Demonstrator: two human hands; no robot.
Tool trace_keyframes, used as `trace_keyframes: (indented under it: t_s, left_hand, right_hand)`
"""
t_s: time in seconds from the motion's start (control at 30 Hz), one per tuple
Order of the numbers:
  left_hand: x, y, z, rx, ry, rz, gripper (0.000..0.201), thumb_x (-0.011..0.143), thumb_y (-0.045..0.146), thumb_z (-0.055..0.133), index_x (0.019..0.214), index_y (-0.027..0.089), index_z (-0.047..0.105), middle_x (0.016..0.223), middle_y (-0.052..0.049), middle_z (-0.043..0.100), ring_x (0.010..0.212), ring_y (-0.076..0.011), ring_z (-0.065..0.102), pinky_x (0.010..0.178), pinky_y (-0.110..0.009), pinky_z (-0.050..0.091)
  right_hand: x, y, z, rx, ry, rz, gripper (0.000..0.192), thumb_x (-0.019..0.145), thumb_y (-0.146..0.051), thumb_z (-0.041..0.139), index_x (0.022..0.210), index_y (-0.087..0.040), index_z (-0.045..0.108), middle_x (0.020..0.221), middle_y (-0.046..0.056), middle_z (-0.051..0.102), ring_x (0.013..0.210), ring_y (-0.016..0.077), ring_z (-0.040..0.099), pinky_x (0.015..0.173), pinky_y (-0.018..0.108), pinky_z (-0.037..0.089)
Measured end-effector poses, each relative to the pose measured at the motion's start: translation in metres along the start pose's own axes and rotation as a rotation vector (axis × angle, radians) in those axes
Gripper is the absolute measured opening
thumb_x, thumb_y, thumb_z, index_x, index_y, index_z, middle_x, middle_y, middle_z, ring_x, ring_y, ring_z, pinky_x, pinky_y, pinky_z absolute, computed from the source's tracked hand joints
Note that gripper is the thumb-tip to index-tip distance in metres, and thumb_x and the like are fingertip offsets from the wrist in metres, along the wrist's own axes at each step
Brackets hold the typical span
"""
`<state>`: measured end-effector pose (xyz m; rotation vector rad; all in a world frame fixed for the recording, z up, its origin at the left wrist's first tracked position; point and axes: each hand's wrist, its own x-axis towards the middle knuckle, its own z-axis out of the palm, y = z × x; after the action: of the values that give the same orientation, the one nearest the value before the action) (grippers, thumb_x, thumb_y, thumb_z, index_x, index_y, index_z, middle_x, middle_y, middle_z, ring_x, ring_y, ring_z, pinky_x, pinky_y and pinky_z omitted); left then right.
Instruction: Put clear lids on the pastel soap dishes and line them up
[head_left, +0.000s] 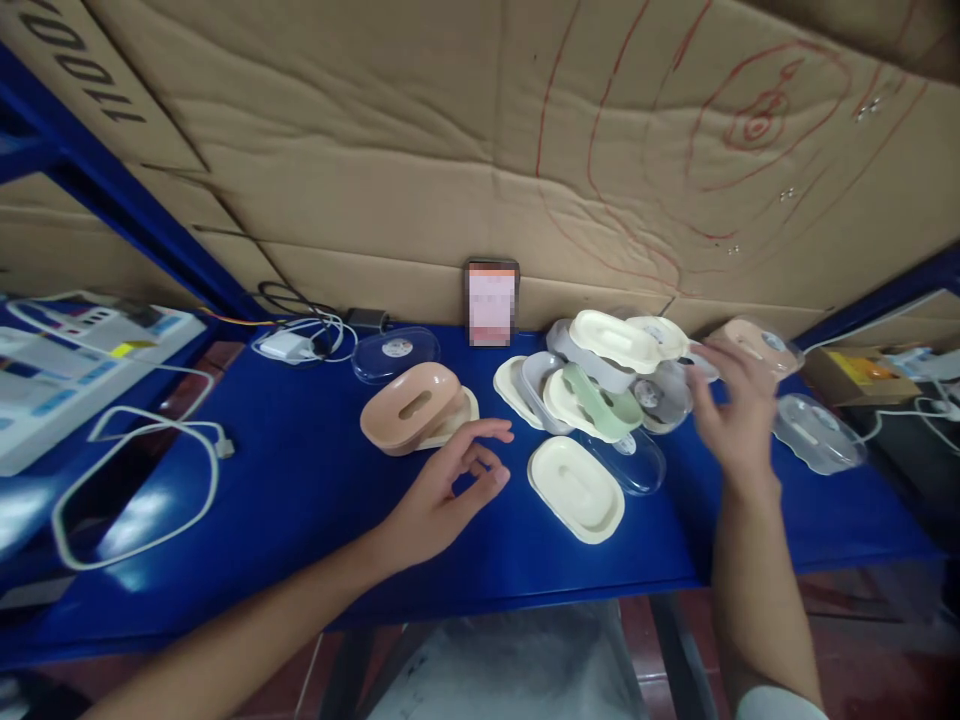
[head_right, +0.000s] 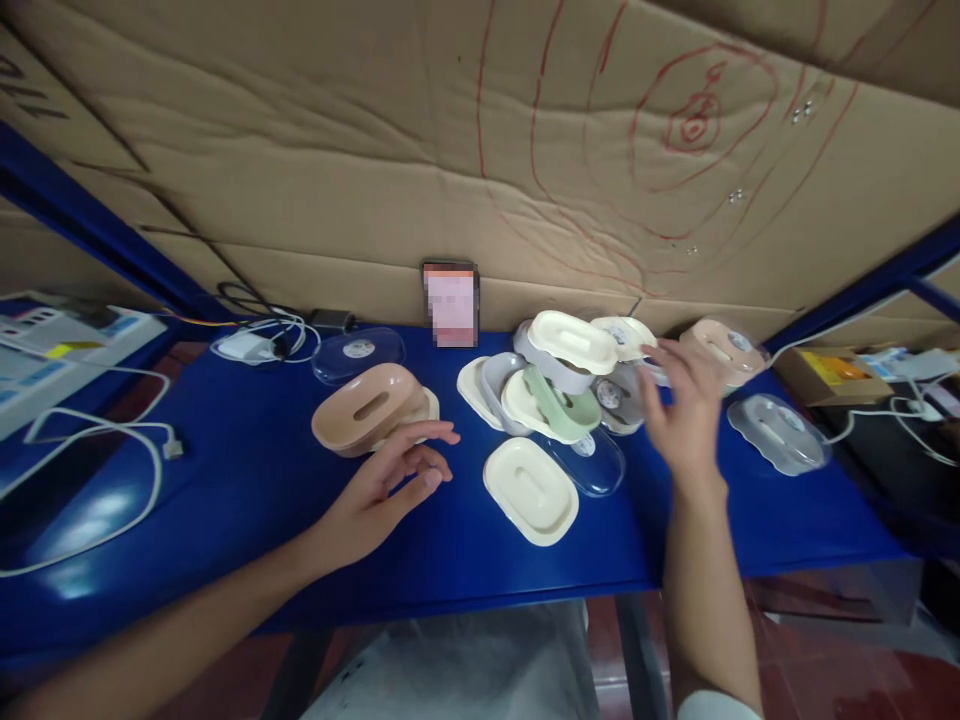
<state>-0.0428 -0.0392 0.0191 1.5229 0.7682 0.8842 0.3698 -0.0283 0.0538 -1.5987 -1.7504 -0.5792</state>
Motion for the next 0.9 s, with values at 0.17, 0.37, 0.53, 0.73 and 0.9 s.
trace_keyframes:
  t_s: [0.17,0.37,0.53,0.73,0.9]
  left_hand:
    - [0.0,0.004,0.001,0.056,0.014,-0.012,0.033,0.105,0.047,0.068,0.13,0.025,0.066,0.124,-0.009,0.07,0.094,-0.0172,0.07,0.084,-0.032,0.056]
    - [0.004,0.005,0.004,0.159,-0.048,0.037,0.019,0.106,0.038,0.064,0.116,0.023,0.072,0.103,-0.004,0.073,0.088,-0.0158,0.067,0.081,-0.029,0.053]
    - [0.007,0.0,0.007,0.185,-0.079,0.041,0.02,0.106,0.038,0.063,0.11,0.022,0.074,0.098,-0.004,0.074,0.086,-0.0169,0.066,0.078,-0.029,0.053]
    - [0.003,-0.003,0.01,0.072,-0.184,0.027,0.03,0.104,0.039,0.07,0.129,0.024,0.068,0.113,-0.008,0.075,0.092,-0.0183,0.07,0.081,-0.032,0.056]
    - [-0.006,-0.01,0.012,-0.074,-0.287,0.072,0.116,0.079,0.038,0.099,0.17,0.043,0.027,0.167,-0.016,0.046,0.131,-0.0318,0.066,0.099,-0.043,0.059]
  right_hand:
    - [-0.044,0.142,-0.034,-0.329,0.09,0.425,0.073,0.087,-0.07,0.061,0.133,-0.015,0.073,0.141,0.029,0.067,0.14,0.0454,0.06,0.117,0.063,0.041]
    - [-0.149,0.225,-0.066,-0.44,-0.096,0.775,0.102,0.065,-0.093,0.058,0.15,-0.035,0.062,0.153,0.027,0.059,0.154,0.0582,0.04,0.107,0.086,0.028]
    - [-0.184,0.2,-0.078,-0.3,0.1,0.566,0.1,0.047,-0.098,0.076,0.126,-0.036,0.08,0.112,0.021,0.065,0.125,0.0551,0.065,0.09,0.071,0.053]
    - [-0.165,0.076,-0.077,-0.052,0.245,0.496,0.075,0.069,-0.077,0.086,0.138,-0.053,0.073,0.133,0.018,0.066,0.125,0.0515,0.068,0.087,0.071,0.057]
    - [-0.128,-0.057,-0.075,0.32,-0.057,0.131,0.079,0.081,-0.052,0.089,0.154,-0.045,0.061,0.145,0.014,0.06,0.134,0.0483,0.063,0.106,0.074,0.056]
